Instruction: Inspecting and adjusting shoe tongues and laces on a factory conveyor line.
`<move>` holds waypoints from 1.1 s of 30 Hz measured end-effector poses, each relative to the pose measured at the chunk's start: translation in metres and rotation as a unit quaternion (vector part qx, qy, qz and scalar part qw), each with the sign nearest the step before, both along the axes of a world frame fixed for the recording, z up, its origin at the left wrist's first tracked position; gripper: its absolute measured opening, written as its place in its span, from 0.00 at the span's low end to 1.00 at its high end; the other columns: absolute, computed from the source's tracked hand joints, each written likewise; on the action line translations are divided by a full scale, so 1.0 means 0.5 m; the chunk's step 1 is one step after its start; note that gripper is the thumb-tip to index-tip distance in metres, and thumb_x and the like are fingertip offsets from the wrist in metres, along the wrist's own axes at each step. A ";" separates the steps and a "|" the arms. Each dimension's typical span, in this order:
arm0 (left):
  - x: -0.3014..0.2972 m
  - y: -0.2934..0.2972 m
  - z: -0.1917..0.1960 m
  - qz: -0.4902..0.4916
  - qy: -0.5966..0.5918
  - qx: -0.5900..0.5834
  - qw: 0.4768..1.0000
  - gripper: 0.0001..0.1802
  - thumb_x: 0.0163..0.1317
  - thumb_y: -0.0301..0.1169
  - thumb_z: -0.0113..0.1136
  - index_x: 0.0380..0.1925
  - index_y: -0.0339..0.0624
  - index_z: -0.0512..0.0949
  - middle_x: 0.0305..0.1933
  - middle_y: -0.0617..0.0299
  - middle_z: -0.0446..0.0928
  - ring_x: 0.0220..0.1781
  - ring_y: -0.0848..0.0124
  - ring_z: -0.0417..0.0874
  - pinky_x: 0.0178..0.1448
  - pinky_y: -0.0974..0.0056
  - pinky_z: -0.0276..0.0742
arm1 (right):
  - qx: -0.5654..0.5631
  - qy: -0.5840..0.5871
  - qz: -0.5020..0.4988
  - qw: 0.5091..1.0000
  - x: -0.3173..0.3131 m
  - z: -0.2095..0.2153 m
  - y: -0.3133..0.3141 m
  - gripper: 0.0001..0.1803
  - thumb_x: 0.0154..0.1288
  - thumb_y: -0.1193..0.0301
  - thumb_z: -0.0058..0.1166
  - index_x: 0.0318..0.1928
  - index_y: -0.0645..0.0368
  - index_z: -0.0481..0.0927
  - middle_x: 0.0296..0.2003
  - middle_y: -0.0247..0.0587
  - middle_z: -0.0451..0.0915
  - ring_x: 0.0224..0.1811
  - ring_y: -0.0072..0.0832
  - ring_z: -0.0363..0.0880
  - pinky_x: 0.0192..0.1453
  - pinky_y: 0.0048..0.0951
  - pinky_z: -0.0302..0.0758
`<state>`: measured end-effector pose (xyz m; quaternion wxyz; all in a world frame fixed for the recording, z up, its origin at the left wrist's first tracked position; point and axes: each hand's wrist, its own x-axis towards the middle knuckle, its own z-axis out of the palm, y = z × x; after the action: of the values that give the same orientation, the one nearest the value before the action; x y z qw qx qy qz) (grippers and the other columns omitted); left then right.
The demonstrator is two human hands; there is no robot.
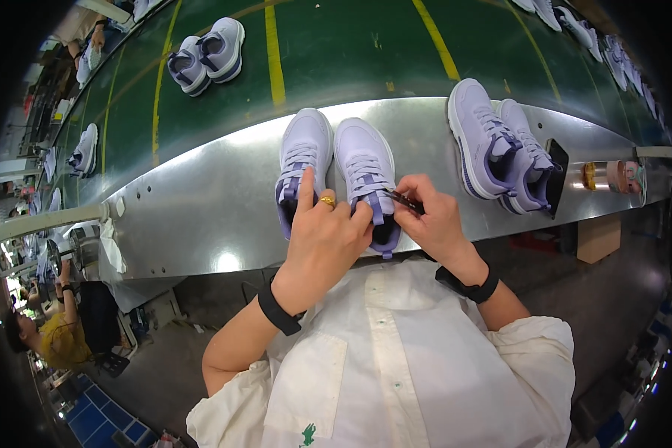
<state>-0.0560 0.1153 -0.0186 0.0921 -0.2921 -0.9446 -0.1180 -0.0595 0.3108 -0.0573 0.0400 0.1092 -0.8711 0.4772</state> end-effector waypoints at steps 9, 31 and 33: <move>0.013 -0.004 -0.065 -0.050 0.029 0.075 0.996 0.04 0.53 0.26 0.61 0.27 0.45 0.75 0.24 0.61 0.74 0.30 0.61 0.77 0.61 0.46 0.72 | -0.116 -0.170 0.016 0.979 -0.009 0.010 0.012 0.10 0.64 0.73 0.59 0.43 0.57 0.74 0.18 0.31 0.71 0.20 0.18 0.65 0.28 0.22 0.63; 0.047 0.018 -0.084 0.099 -0.044 0.224 0.969 0.37 0.51 0.23 0.66 0.63 0.28 0.66 0.56 0.40 0.77 0.47 0.53 0.85 0.46 0.61 0.82 | -0.204 -0.234 0.023 0.950 -0.002 0.022 0.009 0.15 0.64 0.77 0.57 0.52 0.60 0.81 0.24 0.26 0.76 0.24 0.10 0.65 0.29 0.18 0.65; 0.051 0.025 -0.092 0.126 -0.099 0.282 0.946 0.37 0.52 0.23 0.66 0.64 0.28 0.65 0.58 0.39 0.75 0.49 0.51 0.84 0.48 0.59 0.81 | -0.129 -0.122 0.039 0.983 0.013 0.029 0.018 0.21 0.61 0.76 0.60 0.56 0.57 0.78 0.17 0.25 0.65 0.20 0.13 0.58 0.25 0.20 0.60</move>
<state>-0.0306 0.1278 -0.0644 0.0905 -0.1199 -0.9061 -0.3956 -0.0532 0.3200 -0.0427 -0.0711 0.0780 -0.7958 0.5963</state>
